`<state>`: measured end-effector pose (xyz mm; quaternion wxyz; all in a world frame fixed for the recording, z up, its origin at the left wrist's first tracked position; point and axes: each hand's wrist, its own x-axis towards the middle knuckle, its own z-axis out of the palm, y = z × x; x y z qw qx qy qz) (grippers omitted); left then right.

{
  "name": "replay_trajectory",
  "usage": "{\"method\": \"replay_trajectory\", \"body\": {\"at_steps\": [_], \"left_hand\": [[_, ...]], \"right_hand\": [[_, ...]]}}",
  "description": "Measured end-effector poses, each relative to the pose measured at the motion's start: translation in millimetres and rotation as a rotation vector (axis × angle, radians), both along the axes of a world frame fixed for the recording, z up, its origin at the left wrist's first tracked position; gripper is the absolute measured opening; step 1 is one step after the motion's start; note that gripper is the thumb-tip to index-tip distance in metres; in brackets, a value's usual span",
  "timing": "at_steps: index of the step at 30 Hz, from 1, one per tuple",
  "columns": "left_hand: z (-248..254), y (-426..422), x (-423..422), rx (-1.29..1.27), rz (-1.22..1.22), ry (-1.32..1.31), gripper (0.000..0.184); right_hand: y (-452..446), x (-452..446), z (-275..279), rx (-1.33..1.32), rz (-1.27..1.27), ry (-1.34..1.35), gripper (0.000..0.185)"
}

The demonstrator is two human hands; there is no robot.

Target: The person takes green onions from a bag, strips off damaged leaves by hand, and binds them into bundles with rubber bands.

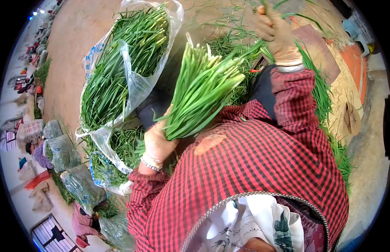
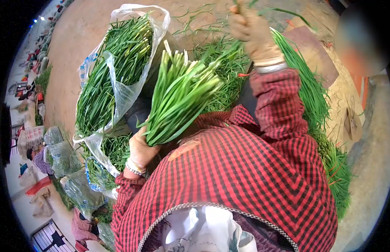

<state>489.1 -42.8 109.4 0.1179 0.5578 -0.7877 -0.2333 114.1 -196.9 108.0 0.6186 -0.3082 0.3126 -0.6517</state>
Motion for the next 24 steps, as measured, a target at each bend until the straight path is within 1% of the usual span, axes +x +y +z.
{"method": "replay_trajectory", "body": {"at_steps": [1,2,3,5,6,8,9,10,12,14,16,17,18,20,21,22,23,24], "left_hand": [[-3,0,8,-0.085,-0.039,-0.001,0.075],[-4,1,12,-0.087,-0.035,-0.002,0.075],[-4,2,15,-0.116,-0.022,-0.022,0.074],[-5,3,21,-0.172,0.004,-0.058,0.072],[-5,4,21,-0.177,0.012,-0.057,0.072],[-2,5,20,-0.193,0.045,-0.092,0.073],[-2,4,19,-0.178,0.034,-0.118,0.074],[-2,2,18,-0.201,-0.008,-0.093,0.077],[-1,-1,11,-0.218,-0.047,-0.175,0.080],[0,-2,4,-0.199,-0.063,-0.213,0.080],[3,-2,2,-0.179,-0.077,-0.255,0.081],[4,-1,2,-0.144,-0.067,-0.258,0.079],[4,0,3,-0.108,-0.055,-0.260,0.078],[4,2,3,-0.057,-0.028,-0.257,0.075],[1,2,5,-0.114,-0.059,-0.179,0.078],[0,1,5,-0.174,-0.093,-0.101,0.082],[2,0,2,-0.176,-0.097,-0.032,0.081],[1,0,3,-0.175,-0.098,-0.029,0.081]], "right_hand": [[1,-11,2,0.025,-0.018,0.064,0.035],[2,-22,1,0.049,-0.034,0.128,0.031],[4,-36,-9,0.048,-0.030,0.127,0.031],[4,-56,-33,0.315,-0.080,0.523,0.032],[4,-53,-31,0.308,-0.074,0.526,0.032],[19,-39,-25,0.279,0.100,1.163,0.040],[25,-25,-21,0.175,0.221,1.191,0.045],[31,-7,-17,0.073,0.338,1.215,0.049],[33,30,-11,-0.030,0.465,1.085,0.046],[32,61,-7,-0.023,0.617,1.143,0.058],[28,79,-32,-0.132,0.533,1.251,0.059],[26,86,-43,-0.168,0.456,1.386,0.044],[27,84,-43,-0.168,0.455,1.385,0.044],[33,79,-46,-0.089,0.516,0.657,0.026],[37,78,-39,-0.052,0.455,0.566,0.014],[37,75,-36,-0.128,0.412,0.571,0.019],[37,69,-31,-0.083,0.366,0.606,0.022],[35,60,-25,-0.040,0.317,0.643,0.024]]}}
